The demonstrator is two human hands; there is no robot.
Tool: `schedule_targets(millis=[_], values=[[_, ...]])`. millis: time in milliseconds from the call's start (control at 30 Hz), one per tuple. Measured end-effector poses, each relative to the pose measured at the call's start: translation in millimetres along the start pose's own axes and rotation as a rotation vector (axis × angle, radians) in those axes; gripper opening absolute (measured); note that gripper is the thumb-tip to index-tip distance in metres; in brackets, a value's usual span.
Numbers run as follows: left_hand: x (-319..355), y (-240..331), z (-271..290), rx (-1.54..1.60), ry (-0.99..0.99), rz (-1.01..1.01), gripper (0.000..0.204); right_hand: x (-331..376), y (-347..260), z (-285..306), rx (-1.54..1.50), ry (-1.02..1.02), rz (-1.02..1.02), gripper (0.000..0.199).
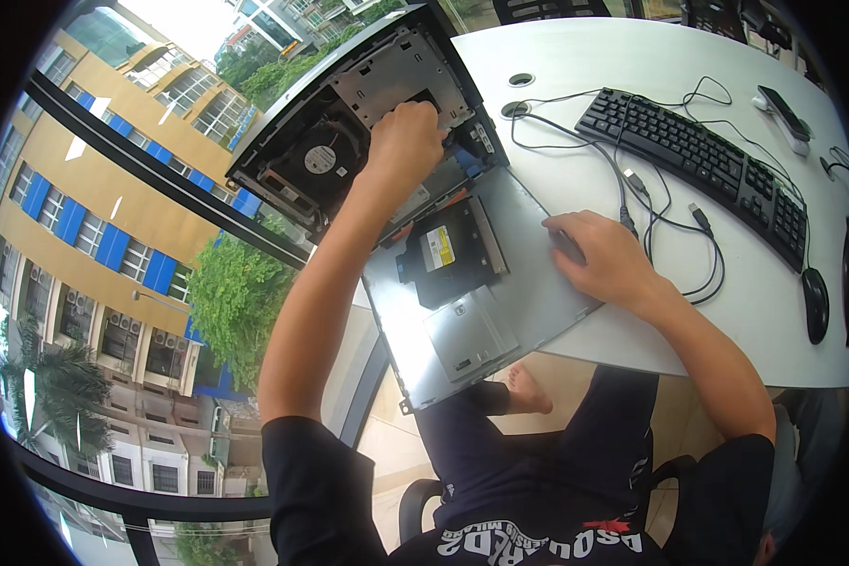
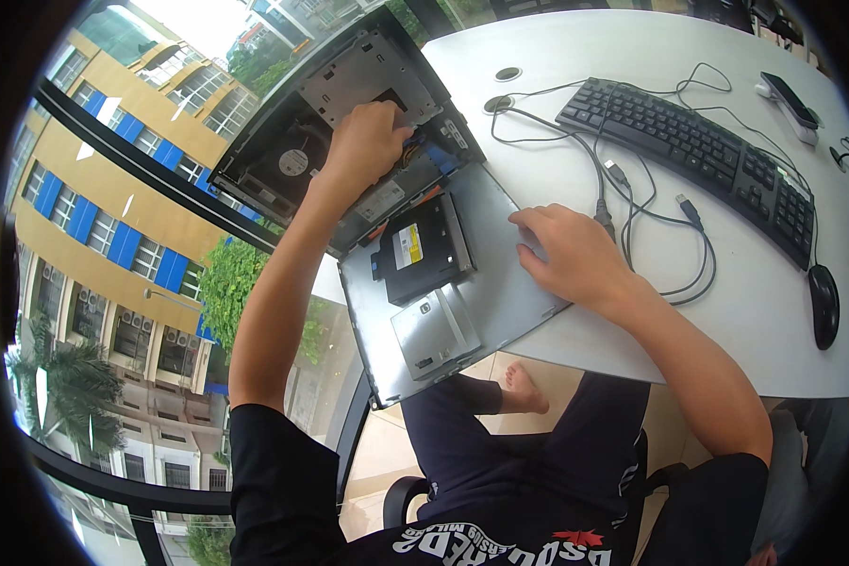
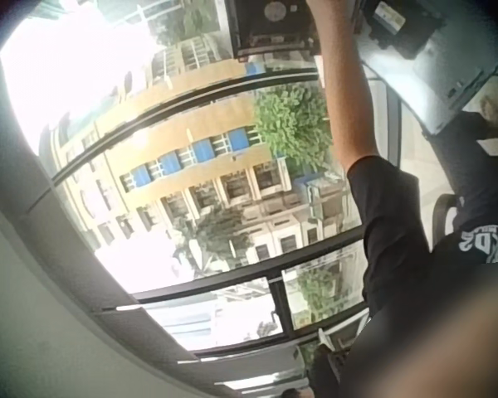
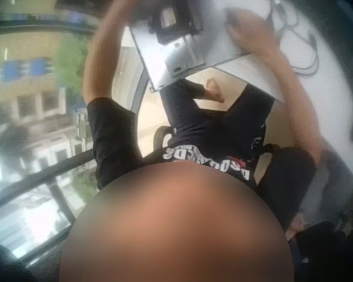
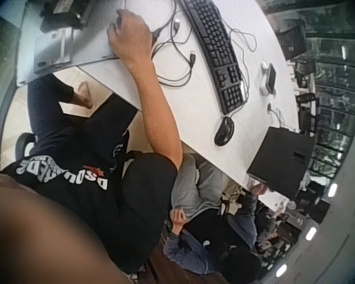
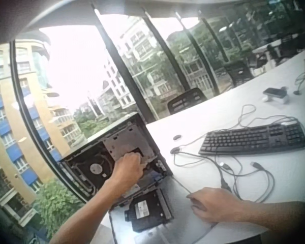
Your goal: The recorder disassembles a desktop computer tower to remove components like the optical drive and RAM.
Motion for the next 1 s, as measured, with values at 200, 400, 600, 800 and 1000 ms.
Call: schedule_targets(millis=[200, 400, 600, 800, 1000], values=[[3, 4, -2, -0.024, 0.027, 0.003, 0.031, 0, -1, 1, -0.012, -0.021, -0.027, 0.033], [3, -5, 0, 0.013, 0.057, -0.098, 0.036, 0, -3, 1, -0.001, -0.024, -0.026, 0.033], [1, -1, 7, -0.005, -0.04, -0.007, 0.039, -1, -2, -1, -0.001, 0.004, 0.002, 0.033], [-3, 6, 16, 0.079, -0.137, 0.023, 0.039, -1, -6, 5, -0.005, -0.029, -0.04, 0.033], [-15, 0, 10, 0.019, -0.069, -0.059, 0.039, -1, -6, 7, -0.013, -0.034, -0.05, 0.033]])
Point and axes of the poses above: each hand's wrist, its own x-axis away from the middle knuckle, its own z-axis out of the back of the hand, y = z × x, the point moved 2 cm from there along -x, towards the middle knuckle, and after that the axes turned 8 degrees about z, right-handed, at the moved point
